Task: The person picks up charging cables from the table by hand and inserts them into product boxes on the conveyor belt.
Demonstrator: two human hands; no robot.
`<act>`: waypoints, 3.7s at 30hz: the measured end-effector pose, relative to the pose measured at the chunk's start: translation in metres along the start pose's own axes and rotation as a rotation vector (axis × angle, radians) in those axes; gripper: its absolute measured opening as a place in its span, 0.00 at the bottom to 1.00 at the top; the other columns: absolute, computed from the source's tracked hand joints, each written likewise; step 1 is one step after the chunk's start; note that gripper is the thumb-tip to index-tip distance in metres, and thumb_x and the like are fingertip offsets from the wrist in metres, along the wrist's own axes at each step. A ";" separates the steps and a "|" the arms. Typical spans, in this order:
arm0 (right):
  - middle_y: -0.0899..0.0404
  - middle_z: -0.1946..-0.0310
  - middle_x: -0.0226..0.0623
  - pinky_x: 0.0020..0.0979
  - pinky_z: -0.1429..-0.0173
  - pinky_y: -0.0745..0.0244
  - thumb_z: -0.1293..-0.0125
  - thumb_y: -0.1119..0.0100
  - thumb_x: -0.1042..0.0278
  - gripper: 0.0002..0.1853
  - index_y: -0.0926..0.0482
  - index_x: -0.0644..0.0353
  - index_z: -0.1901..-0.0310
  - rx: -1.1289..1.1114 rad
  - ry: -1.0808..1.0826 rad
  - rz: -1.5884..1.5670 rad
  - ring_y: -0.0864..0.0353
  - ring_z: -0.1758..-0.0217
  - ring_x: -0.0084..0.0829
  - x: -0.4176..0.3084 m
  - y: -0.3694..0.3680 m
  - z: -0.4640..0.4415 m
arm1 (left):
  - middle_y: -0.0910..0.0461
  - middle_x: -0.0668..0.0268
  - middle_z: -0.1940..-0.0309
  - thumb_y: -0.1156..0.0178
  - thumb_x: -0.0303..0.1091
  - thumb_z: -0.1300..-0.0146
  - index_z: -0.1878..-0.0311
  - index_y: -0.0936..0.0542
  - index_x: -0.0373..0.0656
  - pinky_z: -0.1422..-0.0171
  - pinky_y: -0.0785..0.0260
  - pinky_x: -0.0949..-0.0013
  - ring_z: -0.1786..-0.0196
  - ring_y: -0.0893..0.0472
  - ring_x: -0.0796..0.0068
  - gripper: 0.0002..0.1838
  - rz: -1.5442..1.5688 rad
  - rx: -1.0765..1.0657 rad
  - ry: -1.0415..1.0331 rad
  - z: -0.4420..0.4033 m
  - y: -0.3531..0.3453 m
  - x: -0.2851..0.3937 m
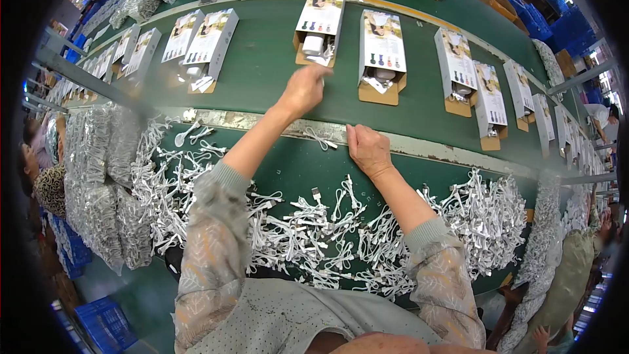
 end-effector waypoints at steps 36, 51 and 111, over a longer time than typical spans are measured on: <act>0.30 0.83 0.49 0.43 0.75 0.35 0.27 0.52 0.63 0.19 0.30 0.64 0.76 -0.008 0.070 0.002 0.29 0.80 0.50 -0.002 0.008 0.001 | 0.23 0.58 0.60 0.38 0.36 0.51 0.67 0.20 0.43 0.49 0.29 0.55 0.48 0.24 0.57 0.10 -0.174 -0.371 -0.373 0.167 -0.044 0.106; 0.25 0.81 0.43 0.41 0.73 0.28 0.33 0.45 0.62 0.16 0.30 0.57 0.79 0.152 0.027 0.043 0.23 0.78 0.46 0.008 0.038 0.016 | 0.18 0.54 0.76 0.39 0.36 0.45 0.72 0.17 0.39 0.60 0.26 0.56 0.70 0.18 0.53 0.10 -0.201 0.271 0.277 0.106 0.106 0.040; 0.25 0.81 0.41 0.40 0.72 0.28 0.33 0.46 0.64 0.16 0.30 0.58 0.79 -0.007 0.023 0.047 0.23 0.77 0.44 -0.006 0.006 -0.004 | 0.17 0.61 0.73 0.36 0.31 0.46 0.58 0.17 0.33 0.60 0.27 0.71 0.70 0.19 0.75 0.13 0.094 -0.086 0.659 0.169 0.173 -0.030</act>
Point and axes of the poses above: each hand's wrist, its own z-axis away from the middle knuckle, its own y-axis out of the back of the hand, x = y × z, the point moved 1 cm from there along -z, towards the middle knuckle
